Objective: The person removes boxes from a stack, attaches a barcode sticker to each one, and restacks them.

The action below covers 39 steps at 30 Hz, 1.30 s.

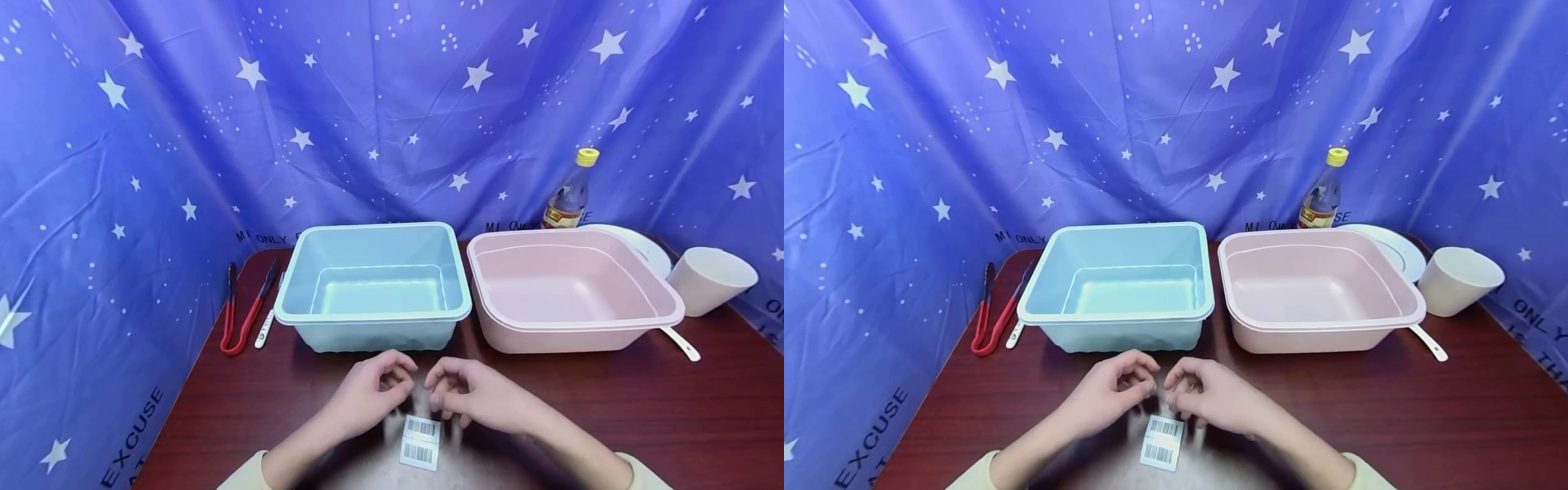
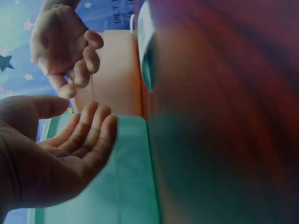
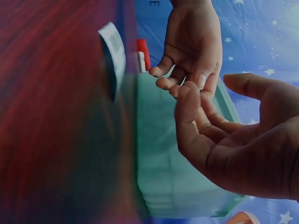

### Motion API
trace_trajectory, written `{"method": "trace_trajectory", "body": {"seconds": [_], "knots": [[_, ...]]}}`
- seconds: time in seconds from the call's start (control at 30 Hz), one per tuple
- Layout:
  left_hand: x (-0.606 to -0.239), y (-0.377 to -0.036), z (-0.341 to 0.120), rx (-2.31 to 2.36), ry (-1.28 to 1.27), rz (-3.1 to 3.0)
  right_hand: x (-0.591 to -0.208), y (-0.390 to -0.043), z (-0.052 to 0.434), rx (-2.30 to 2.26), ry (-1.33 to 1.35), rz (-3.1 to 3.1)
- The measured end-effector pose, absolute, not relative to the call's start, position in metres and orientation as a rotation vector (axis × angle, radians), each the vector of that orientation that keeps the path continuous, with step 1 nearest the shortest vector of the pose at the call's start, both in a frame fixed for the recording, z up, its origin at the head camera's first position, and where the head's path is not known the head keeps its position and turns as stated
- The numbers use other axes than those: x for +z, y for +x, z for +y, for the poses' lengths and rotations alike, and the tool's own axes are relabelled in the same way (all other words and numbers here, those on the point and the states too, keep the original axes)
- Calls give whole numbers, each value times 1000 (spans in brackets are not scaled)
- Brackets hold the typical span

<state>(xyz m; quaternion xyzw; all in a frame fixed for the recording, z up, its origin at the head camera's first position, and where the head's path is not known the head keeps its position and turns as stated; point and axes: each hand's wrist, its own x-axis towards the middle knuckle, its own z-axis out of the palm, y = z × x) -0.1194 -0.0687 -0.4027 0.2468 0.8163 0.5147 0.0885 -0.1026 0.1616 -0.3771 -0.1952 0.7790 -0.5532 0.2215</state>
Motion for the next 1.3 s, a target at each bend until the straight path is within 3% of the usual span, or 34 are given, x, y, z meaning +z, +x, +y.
{"method": "trace_trajectory", "body": {"seconds": [0.53,0.9,1.3], "knots": [[-414,-122,-78,1150,689,2394,-395,-93,160,-1264,-358,2118],[-415,-114,-73,1335,478,2117,-399,-97,158,-1377,-308,1960],[-420,-121,-70,1428,543,2206,-402,-103,158,-1307,-510,2172]]}}
